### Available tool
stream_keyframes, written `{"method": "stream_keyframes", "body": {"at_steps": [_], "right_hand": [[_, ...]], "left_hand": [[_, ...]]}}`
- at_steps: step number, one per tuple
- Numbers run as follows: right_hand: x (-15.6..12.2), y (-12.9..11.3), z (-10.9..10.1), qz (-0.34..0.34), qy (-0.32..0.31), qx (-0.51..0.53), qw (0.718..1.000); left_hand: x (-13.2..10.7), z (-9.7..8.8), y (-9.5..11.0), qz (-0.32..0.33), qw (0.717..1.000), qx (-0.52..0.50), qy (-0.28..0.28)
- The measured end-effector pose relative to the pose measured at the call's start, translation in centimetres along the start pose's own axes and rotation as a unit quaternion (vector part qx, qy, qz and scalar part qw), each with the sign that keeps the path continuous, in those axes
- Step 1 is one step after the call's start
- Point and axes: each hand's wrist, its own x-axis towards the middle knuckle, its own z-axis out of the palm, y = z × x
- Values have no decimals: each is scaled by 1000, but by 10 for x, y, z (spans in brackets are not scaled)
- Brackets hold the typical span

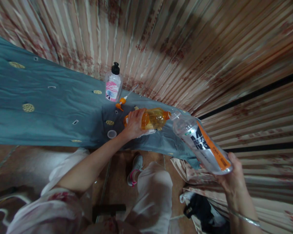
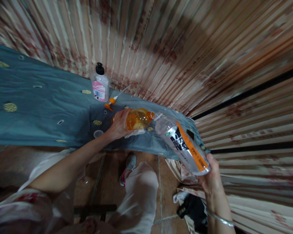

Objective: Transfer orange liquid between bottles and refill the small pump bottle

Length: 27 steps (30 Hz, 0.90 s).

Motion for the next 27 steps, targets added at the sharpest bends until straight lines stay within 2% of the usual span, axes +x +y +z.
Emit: {"method": "stream_keyframes", "body": {"at_steps": [7, 16, 27], "right_hand": [[1, 1, -2, -5, -7, -9, 1000], [3, 3, -4, 4, 32, -20, 999], [0, 0, -1, -17, -11, -11, 1000]], "left_hand": [[1, 3, -3, 2, 1000, 3, -2], [1, 3, -4, 6, 1000, 5, -1], [1, 3, -3, 3, 1000, 1, -2]]}}
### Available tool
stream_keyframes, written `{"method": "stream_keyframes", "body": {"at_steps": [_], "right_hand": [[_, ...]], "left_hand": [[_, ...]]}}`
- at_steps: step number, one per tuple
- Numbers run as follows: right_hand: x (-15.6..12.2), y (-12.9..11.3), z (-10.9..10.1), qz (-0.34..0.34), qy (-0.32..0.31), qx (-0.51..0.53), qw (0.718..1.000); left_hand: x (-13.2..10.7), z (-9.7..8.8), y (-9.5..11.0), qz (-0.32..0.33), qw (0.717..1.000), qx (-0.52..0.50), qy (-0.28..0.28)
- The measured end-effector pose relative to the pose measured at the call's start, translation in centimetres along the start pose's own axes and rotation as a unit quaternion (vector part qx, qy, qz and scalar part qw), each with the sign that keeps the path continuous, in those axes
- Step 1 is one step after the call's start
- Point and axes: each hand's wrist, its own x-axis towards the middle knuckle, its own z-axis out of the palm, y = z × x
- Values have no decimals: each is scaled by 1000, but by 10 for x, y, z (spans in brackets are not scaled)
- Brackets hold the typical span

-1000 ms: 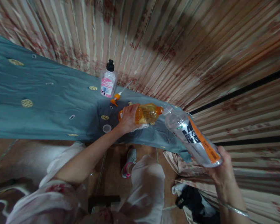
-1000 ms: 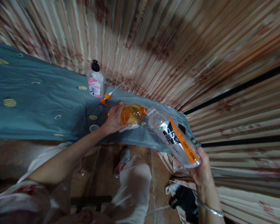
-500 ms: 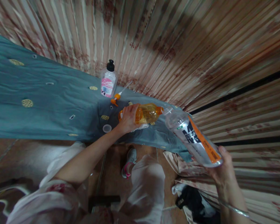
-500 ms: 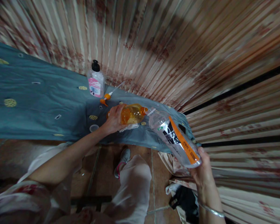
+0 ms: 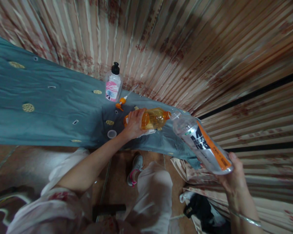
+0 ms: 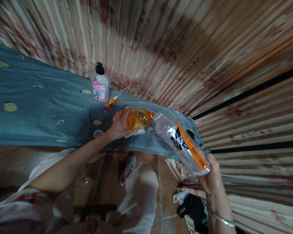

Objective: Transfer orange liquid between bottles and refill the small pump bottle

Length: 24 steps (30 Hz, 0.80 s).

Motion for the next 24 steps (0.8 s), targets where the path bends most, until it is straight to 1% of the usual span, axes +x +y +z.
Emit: {"method": "stream_keyframes", "body": {"at_steps": [6, 11, 16, 20, 24], "right_hand": [[1, -1, -1, 4, -19, -4, 1000], [1, 1, -1, 20, 19, 0, 1000], [1, 2, -1, -4, -7, -3, 1000], [1, 2, -2, 1, -6, 1, 1000], [1, 1, -3, -14, -20, -1, 1000]], "left_hand": [[1, 0, 0, 3, 1000, -4, -2], [0, 1, 0, -1, 1000, 4, -2], [0, 1, -1, 2, 1000, 2, 3], [-1, 1, 0, 0, 1000, 4, -3], [0, 1, 0, 2, 1000, 3, 1]]}}
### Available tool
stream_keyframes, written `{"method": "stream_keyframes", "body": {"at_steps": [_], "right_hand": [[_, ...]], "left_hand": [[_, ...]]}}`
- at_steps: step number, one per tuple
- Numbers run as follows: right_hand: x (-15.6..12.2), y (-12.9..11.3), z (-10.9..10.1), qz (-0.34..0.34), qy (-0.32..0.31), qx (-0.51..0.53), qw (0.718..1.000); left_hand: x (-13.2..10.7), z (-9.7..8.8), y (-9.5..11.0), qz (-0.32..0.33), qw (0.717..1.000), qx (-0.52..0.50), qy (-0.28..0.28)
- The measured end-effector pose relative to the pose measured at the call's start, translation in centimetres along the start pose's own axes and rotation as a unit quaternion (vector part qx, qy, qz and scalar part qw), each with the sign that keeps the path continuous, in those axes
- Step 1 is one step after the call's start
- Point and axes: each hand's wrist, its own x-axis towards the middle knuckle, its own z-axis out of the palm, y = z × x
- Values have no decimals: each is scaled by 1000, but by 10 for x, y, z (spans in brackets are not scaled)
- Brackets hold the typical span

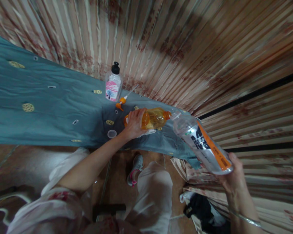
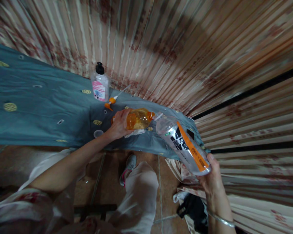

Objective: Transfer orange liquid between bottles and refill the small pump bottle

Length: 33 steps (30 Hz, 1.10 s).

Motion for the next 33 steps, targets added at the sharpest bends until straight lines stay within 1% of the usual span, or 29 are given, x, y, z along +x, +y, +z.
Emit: {"method": "stream_keyframes", "body": {"at_steps": [4, 9, 13, 18, 22, 29, 33], "right_hand": [[0, 0, 0, -4, 6, -3, 1000], [0, 2, -1, -16, -2, -4, 1000], [-1, 1, 1, -6, 0, -6, 1000], [-2, -1, 3, 4, 22, -6, 1000], [-1, 1, 1, 7, 9, -11, 1000], [0, 1, -2, 20, 7, -10, 1000], [-1, 0, 2, 26, 29, -4, 999]], "left_hand": [[0, 0, 0, 2, 1000, -1, 2], [0, -1, 0, 3, 1000, -6, -3], [1, 0, 1, -9, 1000, -3, -5], [1, 0, 1, -8, 1000, 5, -4], [1, 0, 0, -3, 1000, 3, -2], [1, 1, 0, -2, 1000, -3, 3], [0, 0, 1, 0, 1000, -2, 1]]}}
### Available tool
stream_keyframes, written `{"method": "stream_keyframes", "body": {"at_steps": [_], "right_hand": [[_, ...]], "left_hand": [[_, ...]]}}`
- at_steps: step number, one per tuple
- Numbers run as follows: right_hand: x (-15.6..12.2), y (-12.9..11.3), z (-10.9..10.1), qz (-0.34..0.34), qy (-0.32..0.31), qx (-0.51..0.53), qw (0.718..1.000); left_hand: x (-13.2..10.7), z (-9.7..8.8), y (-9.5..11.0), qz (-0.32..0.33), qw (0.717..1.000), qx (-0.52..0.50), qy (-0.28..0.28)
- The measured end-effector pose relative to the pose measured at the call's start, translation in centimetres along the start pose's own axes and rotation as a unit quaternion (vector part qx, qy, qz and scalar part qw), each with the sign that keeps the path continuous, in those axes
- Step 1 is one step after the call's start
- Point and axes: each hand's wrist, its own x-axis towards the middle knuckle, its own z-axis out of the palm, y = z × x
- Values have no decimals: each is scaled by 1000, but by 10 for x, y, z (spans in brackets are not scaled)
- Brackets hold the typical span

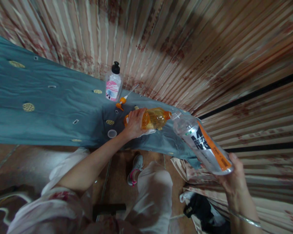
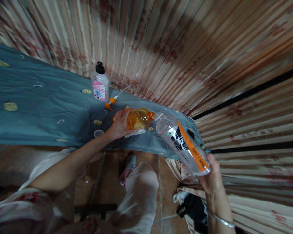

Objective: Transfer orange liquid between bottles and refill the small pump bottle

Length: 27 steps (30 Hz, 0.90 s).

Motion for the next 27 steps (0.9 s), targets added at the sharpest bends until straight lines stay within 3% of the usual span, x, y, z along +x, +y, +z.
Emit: {"method": "stream_keyframes", "body": {"at_steps": [6, 19, 27], "right_hand": [[-2, -1, 2, 9, 30, -3, 1000], [4, 3, -6, -15, -25, 11, 1000], [1, 3, 1, 12, 12, 19, 1000]], "left_hand": [[0, 0, -1, 0, 1000, -3, -2], [1, 1, 0, 1, 1000, 6, 3], [1, 2, -2, 0, 1000, 10, 9]]}}
